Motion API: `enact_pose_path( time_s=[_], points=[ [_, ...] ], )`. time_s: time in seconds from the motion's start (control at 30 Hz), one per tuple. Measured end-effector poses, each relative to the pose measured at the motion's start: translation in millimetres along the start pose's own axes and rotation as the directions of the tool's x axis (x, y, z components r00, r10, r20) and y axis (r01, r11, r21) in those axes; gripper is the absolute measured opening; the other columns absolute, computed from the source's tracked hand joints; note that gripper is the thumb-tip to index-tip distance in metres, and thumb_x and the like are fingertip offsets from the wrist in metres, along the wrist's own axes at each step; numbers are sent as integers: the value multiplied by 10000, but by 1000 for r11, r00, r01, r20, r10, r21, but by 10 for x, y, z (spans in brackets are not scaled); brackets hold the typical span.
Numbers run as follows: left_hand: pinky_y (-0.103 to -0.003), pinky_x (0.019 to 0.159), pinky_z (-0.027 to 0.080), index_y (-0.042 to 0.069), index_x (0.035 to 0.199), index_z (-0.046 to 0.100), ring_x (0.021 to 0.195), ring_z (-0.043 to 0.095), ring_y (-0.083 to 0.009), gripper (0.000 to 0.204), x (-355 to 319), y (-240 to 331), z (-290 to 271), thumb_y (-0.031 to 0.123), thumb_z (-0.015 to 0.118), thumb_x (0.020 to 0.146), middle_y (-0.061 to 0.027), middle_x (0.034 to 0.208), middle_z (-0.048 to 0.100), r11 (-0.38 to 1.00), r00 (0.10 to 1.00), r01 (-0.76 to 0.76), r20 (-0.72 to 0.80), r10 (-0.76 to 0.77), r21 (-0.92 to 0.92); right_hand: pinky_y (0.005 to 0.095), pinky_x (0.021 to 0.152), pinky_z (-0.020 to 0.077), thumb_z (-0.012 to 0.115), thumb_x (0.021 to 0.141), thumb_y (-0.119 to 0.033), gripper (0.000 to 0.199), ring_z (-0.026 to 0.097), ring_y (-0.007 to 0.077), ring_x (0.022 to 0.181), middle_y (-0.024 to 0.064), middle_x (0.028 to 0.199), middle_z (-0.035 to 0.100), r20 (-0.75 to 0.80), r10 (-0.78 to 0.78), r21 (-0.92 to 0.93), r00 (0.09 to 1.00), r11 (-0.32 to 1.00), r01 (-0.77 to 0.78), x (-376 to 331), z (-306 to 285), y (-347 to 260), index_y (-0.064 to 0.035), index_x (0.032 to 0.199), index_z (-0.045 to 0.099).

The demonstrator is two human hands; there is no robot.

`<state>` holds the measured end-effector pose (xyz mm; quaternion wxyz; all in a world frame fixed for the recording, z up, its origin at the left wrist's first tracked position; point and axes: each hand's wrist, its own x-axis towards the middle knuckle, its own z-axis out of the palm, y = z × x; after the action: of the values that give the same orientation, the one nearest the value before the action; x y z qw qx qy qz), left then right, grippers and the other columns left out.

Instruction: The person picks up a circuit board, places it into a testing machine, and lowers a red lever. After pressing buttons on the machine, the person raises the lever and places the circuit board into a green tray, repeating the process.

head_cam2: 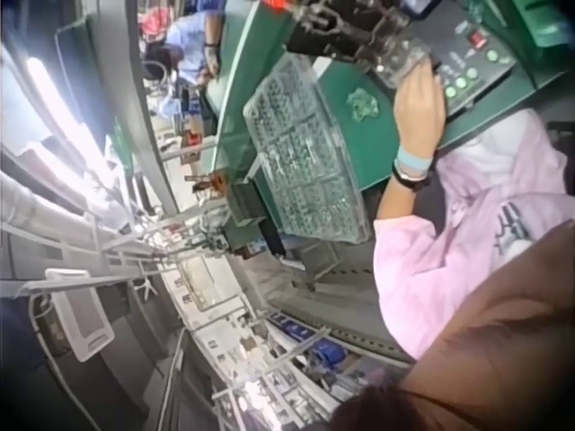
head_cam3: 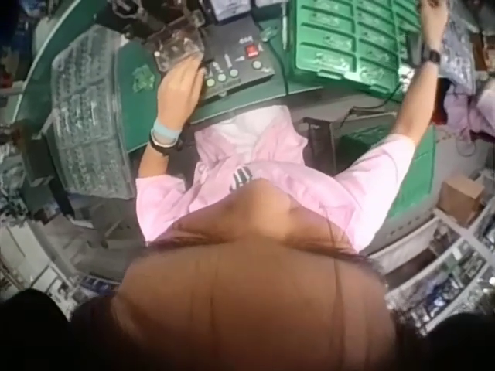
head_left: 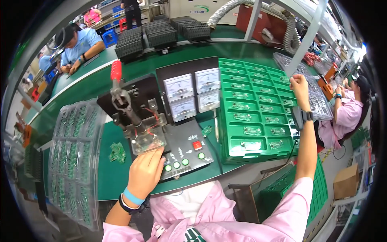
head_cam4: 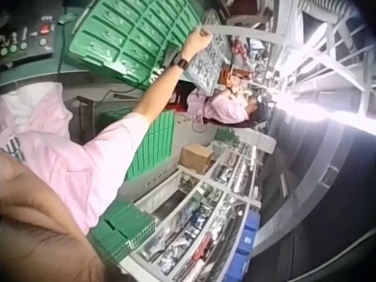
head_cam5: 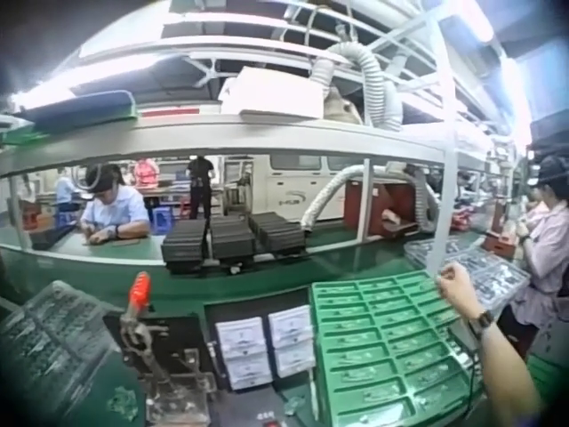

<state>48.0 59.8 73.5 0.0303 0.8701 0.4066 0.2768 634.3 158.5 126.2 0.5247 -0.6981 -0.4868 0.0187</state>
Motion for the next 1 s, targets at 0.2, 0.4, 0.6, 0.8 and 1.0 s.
enact_pose_path(
  time_s=[0.2, 0.4, 0.6, 0.8, 1.0],
  points=[
    [-403, 882, 510, -26, 1143, 630, 1004, 637, -341, 379, -107, 29, -82, 109, 710, 798, -187, 1113, 650, 997, 999, 49, -21, -48, 54, 246, 496, 442, 660, 850, -107, 156, 575, 104, 602, 39, 805, 622, 244, 194, -131, 950, 977, -166, 238, 167, 747, -37, 974, 595],
    [-358, 972, 464, 10, 1234, 599, 1148, 588, -334, 539, 32, 300, -591, 201, 761, 757, -204, 1266, 584, 988, 987, -145, -83, 140, -57, 277, 565, 485, 681, 821, -104, 188, 608, 146, 674, 76, 866, 645, 272, 197, -148, 942, 976, -161, 231, 59, 631, -40, 989, 625],
    [-518, 1077, 305, 49, 1313, 560, 1259, 498, -348, 657, 791, -28, -1000, 277, 792, 743, -182, 1379, 501, 960, 868, 2, -475, -141, -282, 344, 837, 494, 670, 848, -125, 406, 600, 285, 967, 152, 1159, 600, 111, -689, -640, 716, 502, 582, -129, -16, 81, -32, 1223, 545],
    [-537, 1067, 341, 71, 1225, 596, 1220, 516, -401, 610, 136, 54, -724, 179, 844, 678, -180, 1333, 524, 890, 875, -424, -328, 357, -164, 370, 924, 480, 651, 803, 5, 401, 579, 324, 1118, 156, 1296, 551, 347, -713, -166, 610, 593, 788, -1644, 513, -1812, -26, 1194, 563],
    [-516, 1026, 418, 85, 1271, 586, 1275, 475, -442, 661, -711, -144, -109, 207, 857, 681, -234, 1390, 471, 964, 887, -67, -457, -61, -258, 504, 993, 439, 706, 683, -4, 467, 536, 369, 1193, 176, 1263, 579, 260, -856, 217, 446, 502, 837, -3064, 870, -2039, -44, 1135, 597]
  ],
)
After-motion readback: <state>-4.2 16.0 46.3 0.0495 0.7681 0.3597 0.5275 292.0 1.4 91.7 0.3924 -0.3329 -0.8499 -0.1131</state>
